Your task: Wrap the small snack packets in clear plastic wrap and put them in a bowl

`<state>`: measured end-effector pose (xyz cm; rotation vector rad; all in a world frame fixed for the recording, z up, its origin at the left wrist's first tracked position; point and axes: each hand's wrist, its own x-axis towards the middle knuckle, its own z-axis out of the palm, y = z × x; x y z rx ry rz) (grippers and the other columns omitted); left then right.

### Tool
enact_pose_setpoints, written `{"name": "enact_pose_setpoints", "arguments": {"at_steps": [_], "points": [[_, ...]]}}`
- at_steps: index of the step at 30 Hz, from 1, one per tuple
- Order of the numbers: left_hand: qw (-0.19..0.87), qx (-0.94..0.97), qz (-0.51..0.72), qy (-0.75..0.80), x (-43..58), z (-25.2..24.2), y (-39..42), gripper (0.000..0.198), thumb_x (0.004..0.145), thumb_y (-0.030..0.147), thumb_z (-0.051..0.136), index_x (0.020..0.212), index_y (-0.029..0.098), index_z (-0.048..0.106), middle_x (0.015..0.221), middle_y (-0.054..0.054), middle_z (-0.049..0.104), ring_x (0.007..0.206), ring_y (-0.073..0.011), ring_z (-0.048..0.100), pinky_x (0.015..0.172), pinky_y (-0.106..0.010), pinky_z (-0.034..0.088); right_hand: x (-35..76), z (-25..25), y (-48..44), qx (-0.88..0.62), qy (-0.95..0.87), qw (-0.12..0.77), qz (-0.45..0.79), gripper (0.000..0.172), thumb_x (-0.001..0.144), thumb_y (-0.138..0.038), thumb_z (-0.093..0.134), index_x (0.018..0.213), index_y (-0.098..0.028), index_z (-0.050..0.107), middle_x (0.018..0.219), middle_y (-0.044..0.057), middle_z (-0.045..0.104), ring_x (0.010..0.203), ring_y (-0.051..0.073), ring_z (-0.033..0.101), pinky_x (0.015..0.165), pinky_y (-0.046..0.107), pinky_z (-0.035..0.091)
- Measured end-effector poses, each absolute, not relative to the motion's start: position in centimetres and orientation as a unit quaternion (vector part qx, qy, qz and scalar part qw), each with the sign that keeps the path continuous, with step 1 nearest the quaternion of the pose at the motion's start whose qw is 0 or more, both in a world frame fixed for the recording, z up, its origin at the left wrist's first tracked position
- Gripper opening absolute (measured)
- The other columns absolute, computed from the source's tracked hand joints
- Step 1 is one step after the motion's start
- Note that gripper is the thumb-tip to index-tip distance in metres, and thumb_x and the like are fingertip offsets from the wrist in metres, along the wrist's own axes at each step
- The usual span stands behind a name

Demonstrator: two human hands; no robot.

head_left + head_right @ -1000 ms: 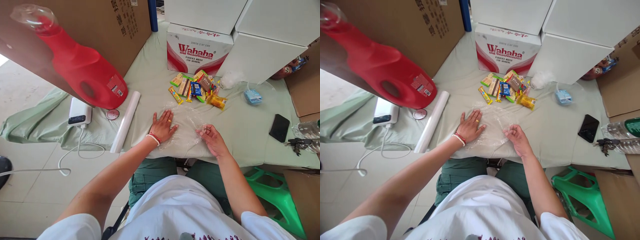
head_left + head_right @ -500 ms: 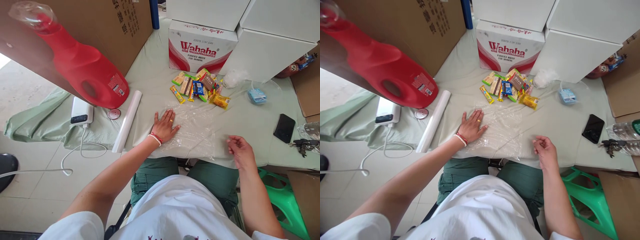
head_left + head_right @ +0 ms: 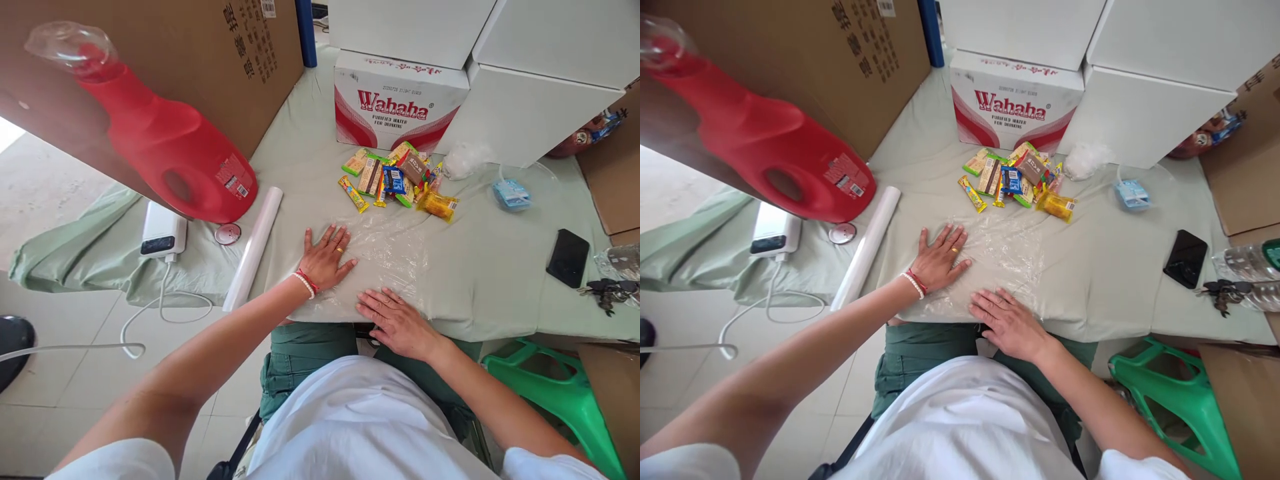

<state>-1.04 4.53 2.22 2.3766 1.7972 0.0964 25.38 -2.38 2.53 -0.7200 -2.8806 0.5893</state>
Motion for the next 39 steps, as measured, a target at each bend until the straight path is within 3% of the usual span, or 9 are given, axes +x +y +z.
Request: {"name": "enact_pose_setpoints", "arguments": {"at_steps": [5,7,9,13,17,21,26,33,39], "points": [[0.096,0.795,0.029,0.598,-1.8,2.4,4.4,0.069,0.106,0.058,0.027,0.166,0.024,0.028,0.174,-0.011,0.023,0.161,-0.0303,0.024,0.126,-0.072,0.0,29.5,5.6,-0.1,-0.198,-0.921,0.017,0.336,0.049,0.098,-0.033,0.067,0.146,-0.027,0.062,0.16,0.007,0.051,0.152,0.025,0.043,0.126,0.049,0.036],[0.095,0.795,0.032,0.599,-1.7,2.4,4.5,0.07,0.105,0.058,0.029,0.166,0.024,0.028,0.174,-0.011,0.023,0.161,-0.0308,0.024,0.126,-0.073,0.0,30.3,7.7,3.2,-0.192,-0.892,-0.01,0.41,0.035,0.101,-0.044,0.06,0.131,-0.029,0.072,0.143,0.004,0.067,0.133,0.024,0.062,0.114,0.042,0.049],[0.094,0.796,0.032,0.597,-1.7,2.3,4.5,0.07,0.105,0.059,0.03,0.166,0.025,0.027,0.174,-0.01,0.023,0.161,-0.032,0.023,0.126,-0.073,0.0,30.0,9.6,8.0,-0.294,-0.864,-0.008,0.409,0.043,0.105,-0.055,0.048,0.122,-0.027,0.076,0.118,0.004,0.078,0.106,0.023,0.074,0.094,0.037,0.059],[0.092,0.797,0.027,0.597,-1.7,2.1,4.6,0.071,0.104,0.059,0.031,0.167,0.026,0.026,0.174,-0.009,0.025,0.161,-0.0334,0.023,0.126,-0.072,0.002,25.6,11.3,18.9,-0.6,-0.783,0.081,0.143,0.067,0.101,-0.069,0.041,0.13,-0.016,0.069,0.123,0.02,0.072,0.113,0.037,0.067,0.095,0.049,0.053],[0.087,0.797,0.027,0.597,-1.7,2.2,4.5,0.07,0.104,0.059,0.031,0.166,0.025,0.028,0.174,-0.008,0.025,0.161,-0.0316,0.023,0.127,-0.071,0.003,19.9,10.6,25.4,-0.679,-0.728,0.057,0.076,0.067,0.098,-0.065,0.048,0.133,-0.01,0.063,0.13,0.026,0.067,0.12,0.043,0.063,0.099,0.055,0.049],[0.081,0.795,0.037,0.599,-1.7,2.3,4.4,0.069,0.105,0.058,0.031,0.165,0.025,0.03,0.173,-0.008,0.026,0.16,-0.0305,0.025,0.128,-0.07,0.003,19.3,10.4,25.5,-0.68,-0.728,0.053,0.073,0.055,0.089,-0.041,0.069,0.134,-0.01,0.063,0.129,0.023,0.068,0.119,0.04,0.064,0.097,0.051,0.051],[0.082,0.8,0.046,0.593,-1.8,2.1,4.4,0.068,0.105,0.058,0.032,0.165,0.026,0.032,0.173,-0.009,0.028,0.16,-0.0315,0.027,0.128,-0.069,0.004,23.5,10.9,17.9,-0.516,-0.838,0.125,0.125,0.057,0.088,-0.037,0.07,0.14,-0.015,0.06,0.129,0.017,0.064,0.116,0.033,0.062,0.099,0.045,0.051],[0.083,0.798,0.044,0.596,-1.8,2.1,4.5,0.068,0.105,0.056,0.033,0.165,0.025,0.031,0.172,-0.009,0.028,0.16,-0.0313,0.028,0.127,-0.07,0.003,23.7,8.0,9.0,-0.364,-0.899,-0.033,0.243,0.052,0.093,-0.044,0.07,0.139,-0.023,0.062,0.132,0.012,0.061,0.112,0.027,0.063,0.087,0.036,0.054],[0.081,0.797,0.042,0.597,-1.7,2.1,4.4,0.068,0.105,0.057,0.032,0.165,0.026,0.031,0.172,-0.009,0.029,0.16,-0.0309,0.028,0.128,-0.069,0.003,22.4,9.9,21.4,-0.513,-0.851,0.109,0.023,0.049,0.104,-0.039,0.045,0.144,-0.015,0.059,0.145,0.018,0.057,0.132,0.038,0.048,0.108,0.053,0.044]]}}
